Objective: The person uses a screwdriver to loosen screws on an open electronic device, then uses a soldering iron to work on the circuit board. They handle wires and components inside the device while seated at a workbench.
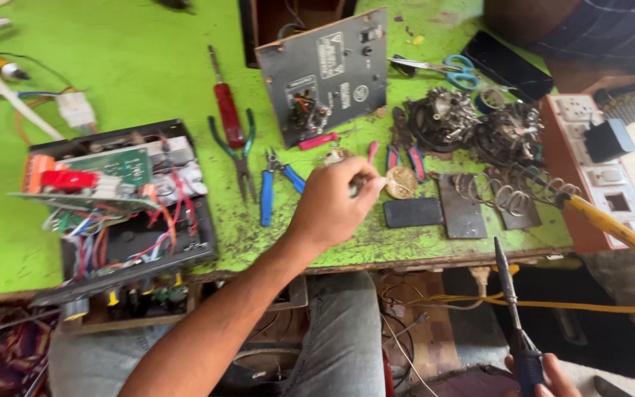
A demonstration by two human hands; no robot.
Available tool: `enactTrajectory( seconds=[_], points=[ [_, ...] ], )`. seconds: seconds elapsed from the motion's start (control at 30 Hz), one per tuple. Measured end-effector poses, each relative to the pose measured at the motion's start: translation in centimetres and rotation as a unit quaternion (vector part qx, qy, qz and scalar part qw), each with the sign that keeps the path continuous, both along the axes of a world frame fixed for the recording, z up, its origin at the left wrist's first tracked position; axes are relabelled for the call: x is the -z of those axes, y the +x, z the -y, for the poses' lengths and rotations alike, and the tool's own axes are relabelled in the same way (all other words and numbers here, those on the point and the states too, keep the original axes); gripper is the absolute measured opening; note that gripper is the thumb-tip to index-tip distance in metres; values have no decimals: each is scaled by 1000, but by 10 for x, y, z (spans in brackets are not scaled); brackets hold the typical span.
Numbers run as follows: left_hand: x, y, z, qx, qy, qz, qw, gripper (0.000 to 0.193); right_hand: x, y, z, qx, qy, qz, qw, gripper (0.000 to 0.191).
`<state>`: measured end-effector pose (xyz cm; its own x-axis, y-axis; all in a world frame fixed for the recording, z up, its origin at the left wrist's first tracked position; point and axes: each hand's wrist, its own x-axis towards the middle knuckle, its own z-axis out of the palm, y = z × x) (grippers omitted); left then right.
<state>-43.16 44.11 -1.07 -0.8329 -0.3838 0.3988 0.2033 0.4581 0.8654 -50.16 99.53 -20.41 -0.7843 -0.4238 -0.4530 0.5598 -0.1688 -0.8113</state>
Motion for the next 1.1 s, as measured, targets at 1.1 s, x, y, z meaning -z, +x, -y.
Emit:
enactTrajectory(
  seconds=[1.1],
  points=[
    [21, 386, 71, -68, 412, -35, 908, 21, -78, 98, 213, -280, -54, 32, 958, 75]
  ],
)
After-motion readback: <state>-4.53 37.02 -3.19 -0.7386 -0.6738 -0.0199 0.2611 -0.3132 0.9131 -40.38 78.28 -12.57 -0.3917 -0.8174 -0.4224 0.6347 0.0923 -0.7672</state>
